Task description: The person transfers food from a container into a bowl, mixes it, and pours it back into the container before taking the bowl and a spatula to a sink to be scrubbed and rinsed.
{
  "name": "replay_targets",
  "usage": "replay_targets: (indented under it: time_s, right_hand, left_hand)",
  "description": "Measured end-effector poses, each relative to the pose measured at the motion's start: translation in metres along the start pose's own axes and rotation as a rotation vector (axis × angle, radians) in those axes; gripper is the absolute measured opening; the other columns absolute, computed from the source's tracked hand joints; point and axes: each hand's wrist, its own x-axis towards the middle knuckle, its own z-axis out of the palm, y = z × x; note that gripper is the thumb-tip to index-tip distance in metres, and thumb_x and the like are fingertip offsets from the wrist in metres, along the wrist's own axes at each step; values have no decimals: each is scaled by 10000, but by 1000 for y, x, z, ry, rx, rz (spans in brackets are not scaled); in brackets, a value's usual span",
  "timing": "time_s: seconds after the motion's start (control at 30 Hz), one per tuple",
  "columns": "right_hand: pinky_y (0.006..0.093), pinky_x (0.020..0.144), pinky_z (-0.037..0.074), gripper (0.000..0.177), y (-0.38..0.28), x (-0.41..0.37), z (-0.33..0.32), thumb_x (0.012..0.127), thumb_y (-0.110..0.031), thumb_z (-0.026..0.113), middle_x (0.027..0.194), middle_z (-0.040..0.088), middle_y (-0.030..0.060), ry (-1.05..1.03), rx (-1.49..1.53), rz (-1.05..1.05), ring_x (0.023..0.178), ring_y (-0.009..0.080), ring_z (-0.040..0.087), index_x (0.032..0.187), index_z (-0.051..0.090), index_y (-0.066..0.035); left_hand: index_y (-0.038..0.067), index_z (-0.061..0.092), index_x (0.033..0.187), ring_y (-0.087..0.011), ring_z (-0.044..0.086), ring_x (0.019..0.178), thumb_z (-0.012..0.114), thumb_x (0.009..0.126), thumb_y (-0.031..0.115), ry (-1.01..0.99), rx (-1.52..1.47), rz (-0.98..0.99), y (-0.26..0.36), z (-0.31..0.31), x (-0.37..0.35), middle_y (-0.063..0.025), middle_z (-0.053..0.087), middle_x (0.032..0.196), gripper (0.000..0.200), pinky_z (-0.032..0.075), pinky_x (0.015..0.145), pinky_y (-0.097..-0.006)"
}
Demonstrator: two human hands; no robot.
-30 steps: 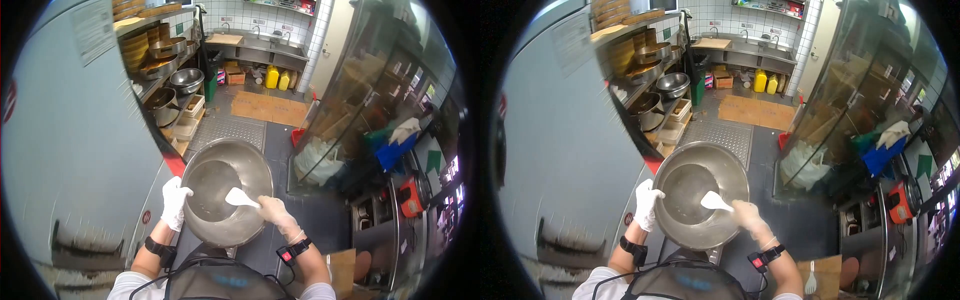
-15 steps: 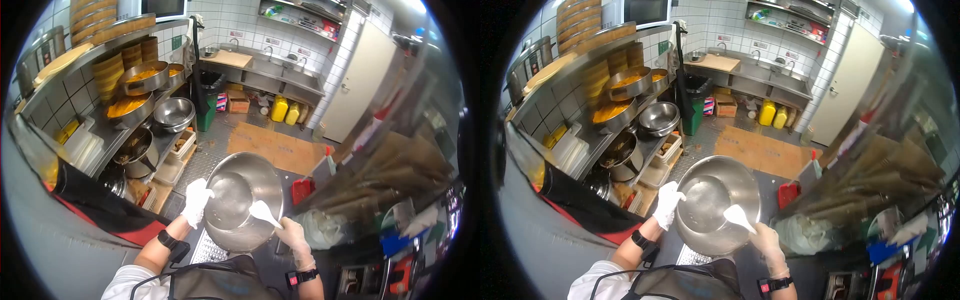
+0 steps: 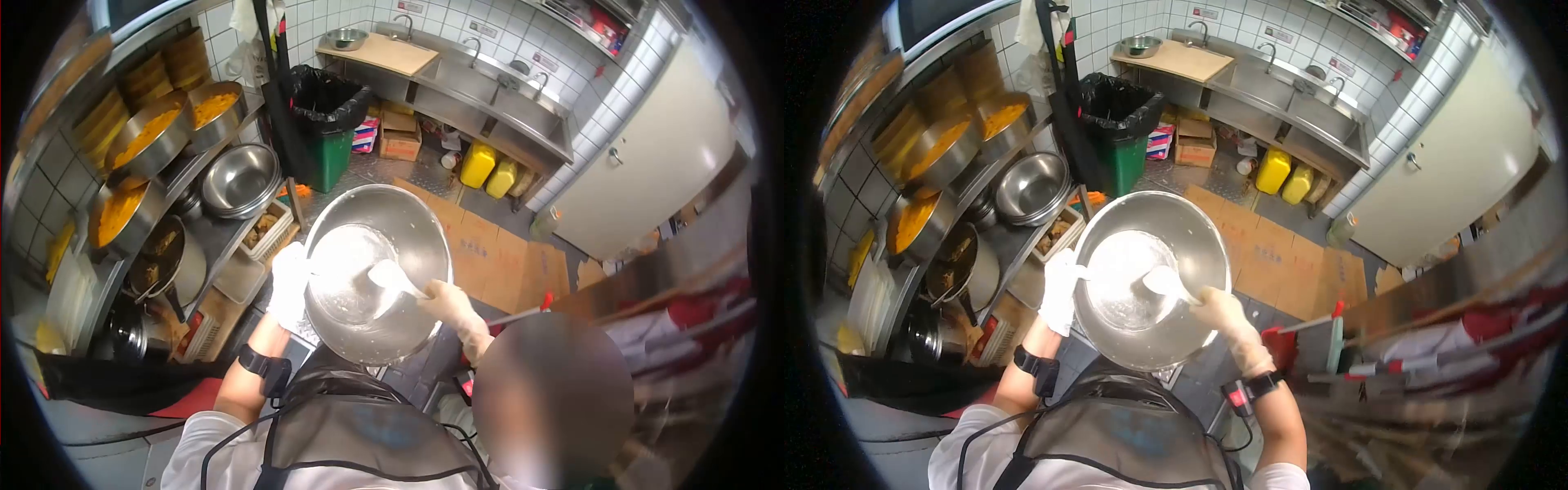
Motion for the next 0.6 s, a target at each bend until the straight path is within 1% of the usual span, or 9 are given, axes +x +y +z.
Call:
replay_targets:
  time_s: [0.07,0.13,0.23,0.27,0.33,0.43,0.5,0.53,0.6]
  right_hand:
    - [420,811,491,313,10,65,-2,777,-319,613,924,674,180,-49,-45,-69,909,364,633,963,664,-72]
    - [424,821,487,317,22,127,-10,785,-325,598,936,673,178,-81,-89,-127,914,364,631,971,662,-77]
    - [428,858,467,339,49,207,-28,799,-333,573,990,663,178,-239,-187,-163,962,364,616,1026,646,-93]
    - [428,858,467,339,63,231,-41,799,-333,573,990,663,178,-203,-185,-146,962,364,616,1026,646,-93]
    - [425,859,466,334,84,270,-71,804,-333,575,988,664,181,-241,-162,-190,956,368,617,1023,648,-91]
    - [429,859,465,346,120,329,-126,808,-342,578,997,664,180,-243,-139,-111,962,368,616,1033,646,-88]
    - [431,862,464,316,149,364,-154,818,-323,569,995,661,185,-206,-111,-94,965,366,616,1012,644,-84]
    - [433,865,464,287,162,382,-167,829,-303,560,994,657,190,-165,-85,-83,969,364,616,991,642,-81]
    - [433,869,463,298,182,413,-188,836,-312,561,1002,657,187,-175,-90,-51,975,365,614,1007,638,-81]
  left_hand:
    - [87,500,677,-73,488,578,550,754,-65,10,11,81,-13,17,39,17,484,649,178,419,513,-216]
    - [96,473,652,-66,476,574,556,728,-84,49,3,65,-34,35,83,24,475,649,213,408,501,-216]
    - [109,442,622,-69,471,560,552,656,-138,49,-94,-4,-42,83,150,28,450,630,273,398,483,-218]
    - [109,442,622,-69,471,560,552,656,-138,12,-101,10,-48,102,177,28,450,630,273,398,483,-218]
    - [106,436,614,-76,457,544,548,642,-144,34,-70,-21,-51,142,232,29,428,617,275,396,476,-225]
    - [110,422,601,-80,440,538,550,624,-145,-32,-112,-12,-53,216,306,35,401,609,286,395,484,-230]
    - [109,411,598,-74,431,550,545,626,-147,-69,-65,-24,-61,254,352,38,387,611,291,379,492,-228]
    - [104,407,595,-68,423,553,538,633,-149,-112,-108,-14,-66,272,374,40,384,617,288,369,492,-226]
    - [105,411,601,-70,414,542,539,637,-149,-120,-119,-37,-73,307,414,44,381,614,287,370,492,-228]
